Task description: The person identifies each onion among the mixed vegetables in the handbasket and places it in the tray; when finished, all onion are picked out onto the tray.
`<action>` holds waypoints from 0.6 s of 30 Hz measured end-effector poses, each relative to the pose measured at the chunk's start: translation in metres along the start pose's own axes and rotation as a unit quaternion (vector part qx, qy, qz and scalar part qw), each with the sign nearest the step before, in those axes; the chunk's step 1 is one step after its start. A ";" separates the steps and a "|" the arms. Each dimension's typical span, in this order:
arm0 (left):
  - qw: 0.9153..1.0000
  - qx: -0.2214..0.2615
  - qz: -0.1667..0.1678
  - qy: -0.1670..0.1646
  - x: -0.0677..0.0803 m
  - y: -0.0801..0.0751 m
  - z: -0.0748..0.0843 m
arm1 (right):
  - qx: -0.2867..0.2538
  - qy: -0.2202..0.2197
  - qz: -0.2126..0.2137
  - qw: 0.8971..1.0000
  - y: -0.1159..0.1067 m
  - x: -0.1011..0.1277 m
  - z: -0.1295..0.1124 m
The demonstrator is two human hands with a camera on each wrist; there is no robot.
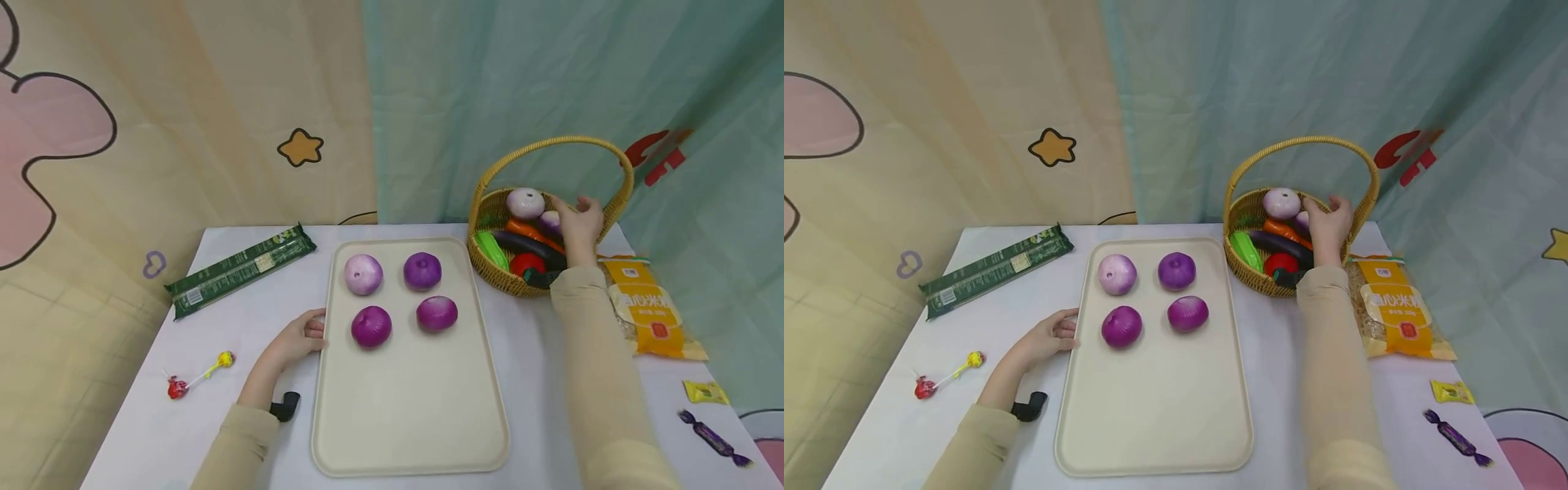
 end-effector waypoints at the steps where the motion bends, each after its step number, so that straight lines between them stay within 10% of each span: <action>1: 1.000 0.002 -0.001 0.000 0.001 0.001 -0.001 | -0.005 0.012 0.000 1.000 0.002 -0.003 0.006; 13: 1.000 0.012 0.006 0.000 0.002 0.000 -0.003 | 0.031 0.062 -0.120 0.990 0.031 -0.013 0.034; 18: 1.000 0.014 0.011 -0.004 0.002 -0.001 -0.003 | 0.048 0.044 -0.098 0.993 0.032 -0.013 0.031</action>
Point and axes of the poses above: each hand's wrist, its own x-axis away from the middle knuckle, its own y-axis out of the palm, z = x × y, the point moved 9 cm from there along -x, towards the middle knuckle, and after that the axes turned 2 degrees about -x, right-handed, at the moved point
